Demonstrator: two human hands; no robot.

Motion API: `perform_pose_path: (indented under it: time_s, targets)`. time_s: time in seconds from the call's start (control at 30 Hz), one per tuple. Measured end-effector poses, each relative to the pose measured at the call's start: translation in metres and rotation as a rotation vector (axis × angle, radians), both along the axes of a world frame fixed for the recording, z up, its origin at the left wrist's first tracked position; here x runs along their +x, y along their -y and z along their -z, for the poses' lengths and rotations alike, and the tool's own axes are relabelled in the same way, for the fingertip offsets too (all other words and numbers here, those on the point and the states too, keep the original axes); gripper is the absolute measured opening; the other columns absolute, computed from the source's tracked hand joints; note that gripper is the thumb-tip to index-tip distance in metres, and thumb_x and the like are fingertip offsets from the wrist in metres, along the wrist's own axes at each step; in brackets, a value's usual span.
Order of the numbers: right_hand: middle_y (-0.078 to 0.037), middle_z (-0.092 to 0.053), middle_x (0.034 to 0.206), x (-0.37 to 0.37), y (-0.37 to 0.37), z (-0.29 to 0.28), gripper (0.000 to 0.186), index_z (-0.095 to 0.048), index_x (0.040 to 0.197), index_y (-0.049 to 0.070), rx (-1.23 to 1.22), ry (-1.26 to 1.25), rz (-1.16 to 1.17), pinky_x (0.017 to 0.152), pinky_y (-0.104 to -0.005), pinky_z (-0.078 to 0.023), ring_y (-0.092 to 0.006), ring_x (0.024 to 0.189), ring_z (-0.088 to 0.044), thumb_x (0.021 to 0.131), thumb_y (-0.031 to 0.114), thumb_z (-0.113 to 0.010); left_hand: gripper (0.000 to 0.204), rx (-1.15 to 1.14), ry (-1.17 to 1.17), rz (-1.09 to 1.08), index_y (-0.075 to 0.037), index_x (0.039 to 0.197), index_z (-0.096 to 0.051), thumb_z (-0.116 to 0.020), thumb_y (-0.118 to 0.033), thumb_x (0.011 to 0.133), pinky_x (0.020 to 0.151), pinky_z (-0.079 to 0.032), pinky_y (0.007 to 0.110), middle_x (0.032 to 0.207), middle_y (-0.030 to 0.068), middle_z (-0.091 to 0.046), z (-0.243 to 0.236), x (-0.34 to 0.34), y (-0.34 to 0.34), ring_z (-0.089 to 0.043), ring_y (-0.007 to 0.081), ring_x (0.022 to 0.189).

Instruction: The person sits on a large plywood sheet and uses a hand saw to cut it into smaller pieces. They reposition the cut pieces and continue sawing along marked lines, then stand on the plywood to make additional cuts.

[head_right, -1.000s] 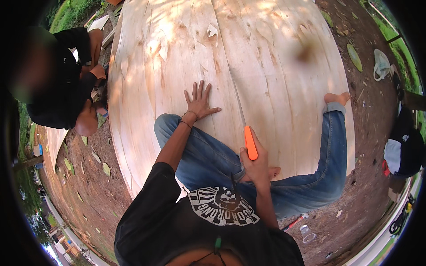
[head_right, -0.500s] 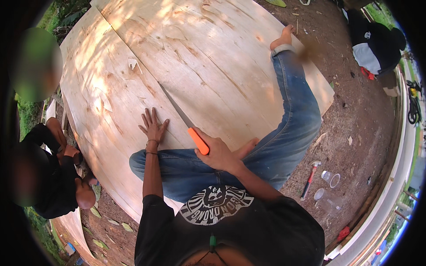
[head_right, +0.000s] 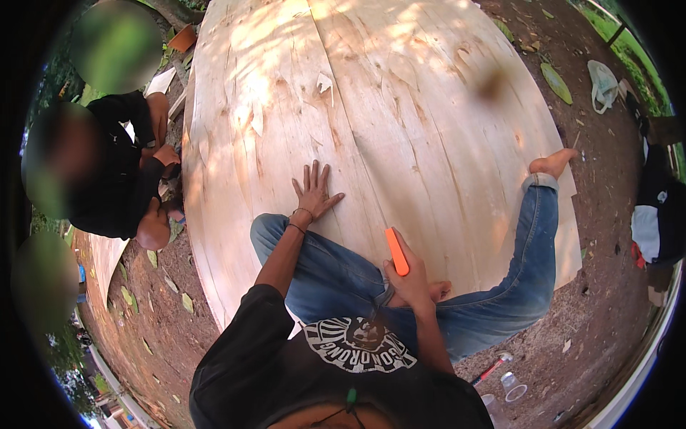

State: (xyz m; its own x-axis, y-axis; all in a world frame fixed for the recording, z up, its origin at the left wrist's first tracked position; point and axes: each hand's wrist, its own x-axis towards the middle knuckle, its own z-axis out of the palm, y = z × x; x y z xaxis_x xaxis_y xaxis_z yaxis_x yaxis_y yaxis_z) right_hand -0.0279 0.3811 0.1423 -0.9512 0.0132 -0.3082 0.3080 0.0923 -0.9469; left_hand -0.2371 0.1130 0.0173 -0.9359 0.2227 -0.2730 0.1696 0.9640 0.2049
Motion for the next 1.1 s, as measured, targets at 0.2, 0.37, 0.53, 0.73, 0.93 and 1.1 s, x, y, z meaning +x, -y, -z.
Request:
perform_pose_path:
  time_s: [0.2,0.37,0.53,0.73,0.93,1.1]
  targets:
    - [-0.003,-0.058,0.076,-0.001,0.002,-0.013,0.073,-0.039,0.159,0.006,-0.108,0.106,0.017,0.06,-0.0259,-0.049,-0.0088,0.063,-0.054,0.091,-0.003,-0.063,0.105,0.06,0.027,-0.013,-0.021,0.167,-0.017,-0.059,-0.074,0.087,0.116,0.005,0.077,0.174,0.0121,-0.001,0.0,0.004,-0.005,0.007,0.0379,0.159]
    - [-0.001,-0.057,0.077,0.001,0.003,-0.008,0.068,-0.04,0.157,0.003,-0.054,0.086,0.026,0.057,-0.0255,-0.049,-0.009,0.062,-0.054,0.093,-0.003,-0.063,0.106,0.079,0.03,-0.033,-0.02,0.166,-0.018,-0.06,-0.074,0.086,0.115,0.005,0.077,0.174,0.0124,-0.001,0.0,0.005,-0.001,0.008,0.0382,0.159]
    - [-0.002,-0.057,0.078,-0.002,0.022,-0.053,0.065,-0.039,0.157,0.0,-0.076,0.064,0.056,0.056,-0.0257,-0.048,-0.0093,0.061,-0.054,0.095,-0.002,-0.062,0.106,0.083,0.032,-0.011,-0.027,0.167,-0.013,-0.059,-0.077,0.086,0.112,0.008,0.08,0.174,0.0153,0.003,0.001,0.004,-0.004,0.013,0.0419,0.158]
    - [-0.004,-0.058,0.08,0.001,0.022,-0.074,0.068,-0.037,0.158,-0.001,0.004,0.031,0.033,0.057,-0.0255,-0.047,-0.0101,0.06,-0.052,0.095,-0.001,-0.061,0.102,0.12,0.061,-0.005,-0.03,0.167,-0.014,-0.055,-0.078,0.087,0.111,0.009,0.081,0.174,0.0168,0.004,0.002,0.005,-0.006,0.013,0.0429,0.158]
    - [-0.004,-0.059,0.079,-0.016,0.019,-0.103,0.081,-0.024,0.162,-0.002,-0.091,-0.271,-0.023,0.056,-0.0227,-0.044,-0.0091,0.058,-0.05,0.089,0.0,-0.058,0.097,0.131,0.004,-0.013,-0.029,0.167,-0.016,-0.052,-0.076,0.09,0.11,0.01,0.082,0.174,0.0166,0.003,0.01,0.007,-0.007,0.011,0.0429,0.158]
    - [-0.005,-0.062,0.078,-0.039,0.031,-0.111,0.071,-0.026,0.162,0.0,-0.196,-0.159,0.063,0.049,-0.0199,-0.039,-0.0054,0.052,-0.046,0.099,0.004,-0.058,0.097,0.139,-0.014,-0.01,-0.029,0.167,-0.017,-0.052,-0.076,0.089,0.11,0.01,0.082,0.174,0.0169,0.001,0.008,0.007,-0.01,0.011,0.0427,0.158]
